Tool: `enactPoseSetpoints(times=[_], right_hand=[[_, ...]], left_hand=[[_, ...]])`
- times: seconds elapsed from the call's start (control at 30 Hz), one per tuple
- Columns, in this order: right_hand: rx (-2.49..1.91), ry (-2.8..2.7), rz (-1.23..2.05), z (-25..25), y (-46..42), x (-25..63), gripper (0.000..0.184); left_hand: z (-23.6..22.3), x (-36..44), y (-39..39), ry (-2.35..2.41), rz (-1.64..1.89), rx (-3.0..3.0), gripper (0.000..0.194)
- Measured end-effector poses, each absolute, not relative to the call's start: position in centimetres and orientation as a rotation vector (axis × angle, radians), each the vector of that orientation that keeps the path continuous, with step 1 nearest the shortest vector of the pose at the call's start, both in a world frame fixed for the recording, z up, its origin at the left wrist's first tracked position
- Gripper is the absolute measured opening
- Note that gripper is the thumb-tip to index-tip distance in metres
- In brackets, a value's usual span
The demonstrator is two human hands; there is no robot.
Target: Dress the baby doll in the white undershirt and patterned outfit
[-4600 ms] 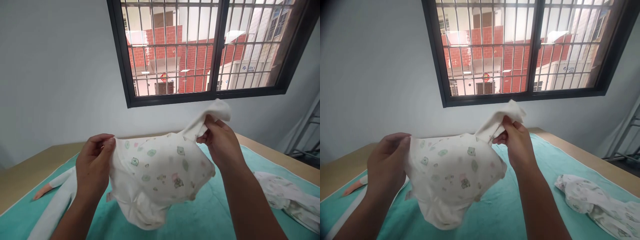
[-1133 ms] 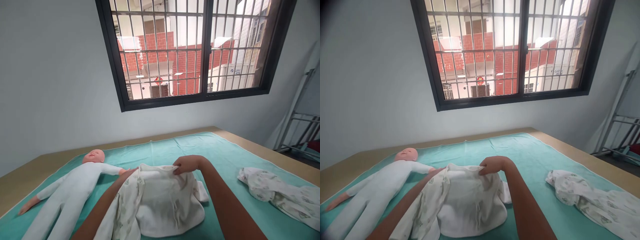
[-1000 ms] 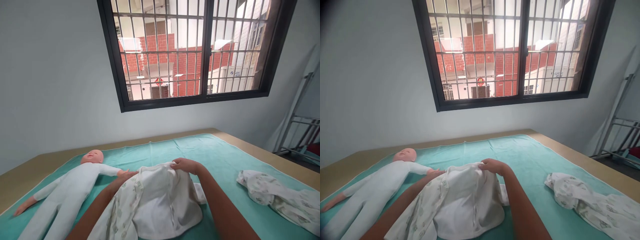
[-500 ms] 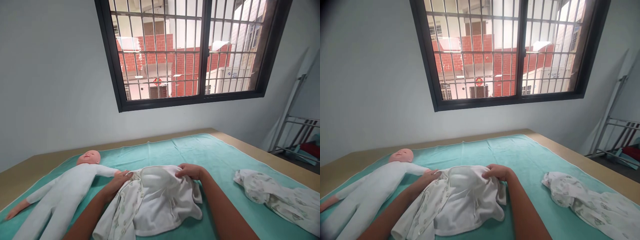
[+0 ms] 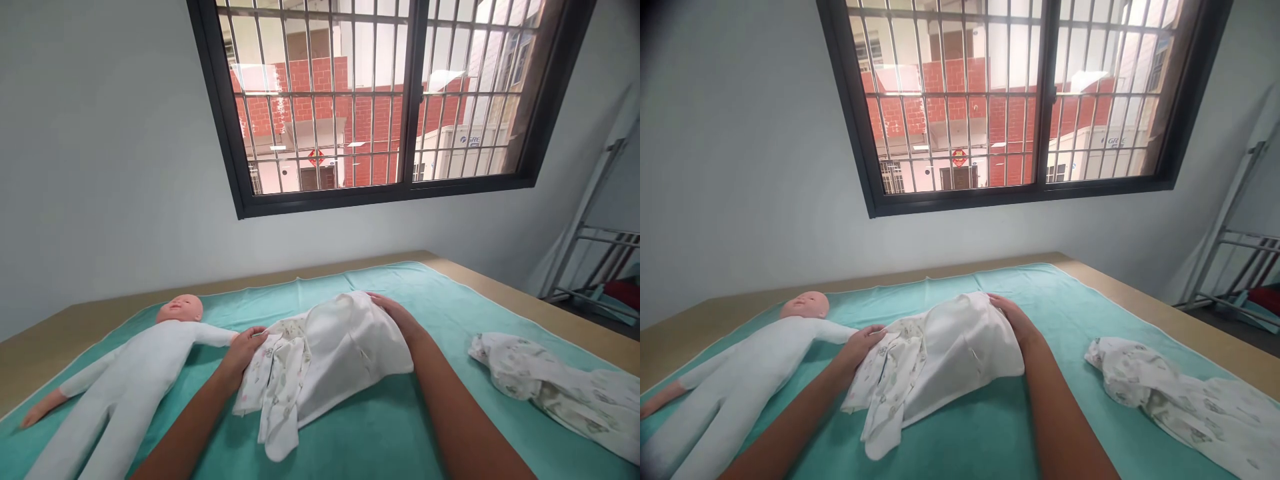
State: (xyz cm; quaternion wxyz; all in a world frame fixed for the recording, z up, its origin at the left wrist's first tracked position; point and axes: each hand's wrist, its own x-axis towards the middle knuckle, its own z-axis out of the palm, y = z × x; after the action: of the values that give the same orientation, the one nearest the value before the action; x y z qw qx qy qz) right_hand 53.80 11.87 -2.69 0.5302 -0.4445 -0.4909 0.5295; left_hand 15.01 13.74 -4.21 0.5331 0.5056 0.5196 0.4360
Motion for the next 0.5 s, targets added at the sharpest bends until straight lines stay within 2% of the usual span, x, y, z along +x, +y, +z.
enactPoseSetpoints(times=[0.1,0.17,0.3,0.43,0.5], right_hand=[[-1.227,-1.240,1.099,-3.2,12.8,54.7,0.054],[-1.360,-1.264,0.966,-3.7,13.6,55.1,0.052],[-1.570,-1.259,0.687,-4.6,14.9,55.2,0.047],[-1.724,-1.319,0.368,-5.0,15.5,54.3,0.050],[-1.753,-1.403,0.255,-4.8,15.6,52.9,0.047]], left_hand=[[-4.3,15.0,14.0,1.198,1.104,1.169,0.048],[-4.4,14.9,14.3,1.142,1.156,1.212,0.049],[-5.2,15.2,15.1,1.176,1.229,1.397,0.041],[-6.0,16.5,14.7,1.354,1.302,1.517,0.036],[-5.8,17.9,13.5,1.378,1.312,1.756,0.029]])
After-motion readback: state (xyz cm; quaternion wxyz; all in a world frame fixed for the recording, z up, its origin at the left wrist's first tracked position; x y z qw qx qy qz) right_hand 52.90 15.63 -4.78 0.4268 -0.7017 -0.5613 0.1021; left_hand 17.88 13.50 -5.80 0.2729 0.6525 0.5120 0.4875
